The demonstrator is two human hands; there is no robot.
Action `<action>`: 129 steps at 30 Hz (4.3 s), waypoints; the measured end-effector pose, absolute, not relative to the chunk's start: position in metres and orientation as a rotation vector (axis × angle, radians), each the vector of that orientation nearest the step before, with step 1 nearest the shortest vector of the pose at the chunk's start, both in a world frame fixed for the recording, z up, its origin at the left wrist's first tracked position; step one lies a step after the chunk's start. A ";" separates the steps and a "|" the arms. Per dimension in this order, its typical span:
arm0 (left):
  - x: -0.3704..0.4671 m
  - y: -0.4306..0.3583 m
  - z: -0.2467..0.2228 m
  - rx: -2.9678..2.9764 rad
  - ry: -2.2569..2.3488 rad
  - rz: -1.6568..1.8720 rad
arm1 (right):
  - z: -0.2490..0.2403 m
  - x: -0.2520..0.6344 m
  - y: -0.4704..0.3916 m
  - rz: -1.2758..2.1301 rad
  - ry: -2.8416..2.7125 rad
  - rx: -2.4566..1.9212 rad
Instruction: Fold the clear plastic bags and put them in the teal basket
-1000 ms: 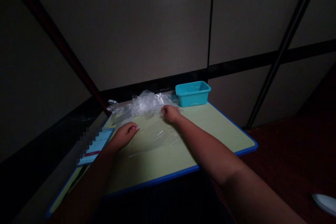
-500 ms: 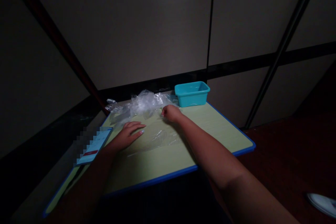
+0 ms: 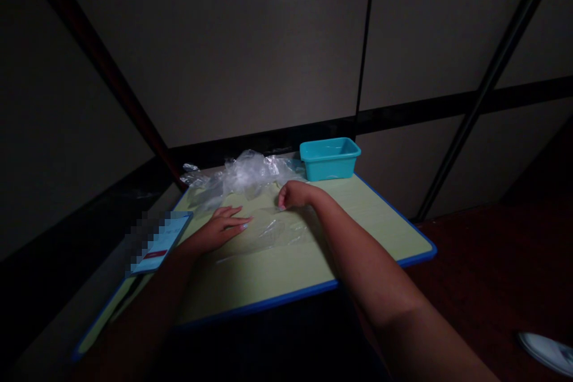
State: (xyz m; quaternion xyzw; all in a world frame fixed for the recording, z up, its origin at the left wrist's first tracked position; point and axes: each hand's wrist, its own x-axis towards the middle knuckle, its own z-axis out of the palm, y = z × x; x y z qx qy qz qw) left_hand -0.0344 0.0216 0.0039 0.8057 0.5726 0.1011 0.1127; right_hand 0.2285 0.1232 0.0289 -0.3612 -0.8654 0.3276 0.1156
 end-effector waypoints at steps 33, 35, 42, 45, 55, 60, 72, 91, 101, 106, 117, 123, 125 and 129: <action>-0.041 0.021 0.003 2.304 1.903 0.307 | 0.024 0.203 0.088 0.564 -2.750 -1.048; -0.038 0.018 0.004 2.252 1.887 0.178 | 0.022 0.198 0.082 0.616 -2.843 -1.019; -0.038 0.015 0.002 2.222 1.853 0.033 | 0.017 0.185 0.072 0.633 -2.928 -1.038; -0.038 0.016 0.001 2.218 1.873 0.009 | 0.014 0.184 0.073 0.615 -2.928 -1.034; -0.035 0.012 0.009 2.148 1.962 -0.040 | 0.011 0.183 0.074 0.605 -2.938 -1.052; -0.033 0.010 0.011 2.127 1.966 -0.058 | 0.019 0.189 0.077 0.529 -2.970 -1.199; -0.012 0.011 0.011 2.319 1.907 0.176 | 0.032 0.200 0.074 0.492 -3.073 -1.313; 0.017 0.023 -0.004 2.347 1.968 0.134 | 0.032 0.198 0.072 0.482 -3.161 -1.327; 0.005 0.021 -0.004 2.248 2.069 0.081 | 0.031 0.200 0.075 0.495 -3.159 -1.313; 0.005 0.020 -0.004 2.234 2.060 0.048 | 0.035 0.203 0.076 0.571 -3.086 -1.316; 0.008 0.017 0.001 2.383 2.010 0.133 | 0.030 0.195 0.071 0.443 -3.017 -1.287; 0.009 0.018 -0.002 2.366 1.919 0.067 | 0.026 0.191 0.069 0.428 -3.050 -1.294; 0.008 0.018 -0.003 2.343 1.910 0.086 | 0.026 0.192 0.070 0.440 -3.043 -1.306; 0.007 0.019 -0.003 2.321 1.891 0.100 | 0.029 0.196 0.072 0.462 -3.049 -1.345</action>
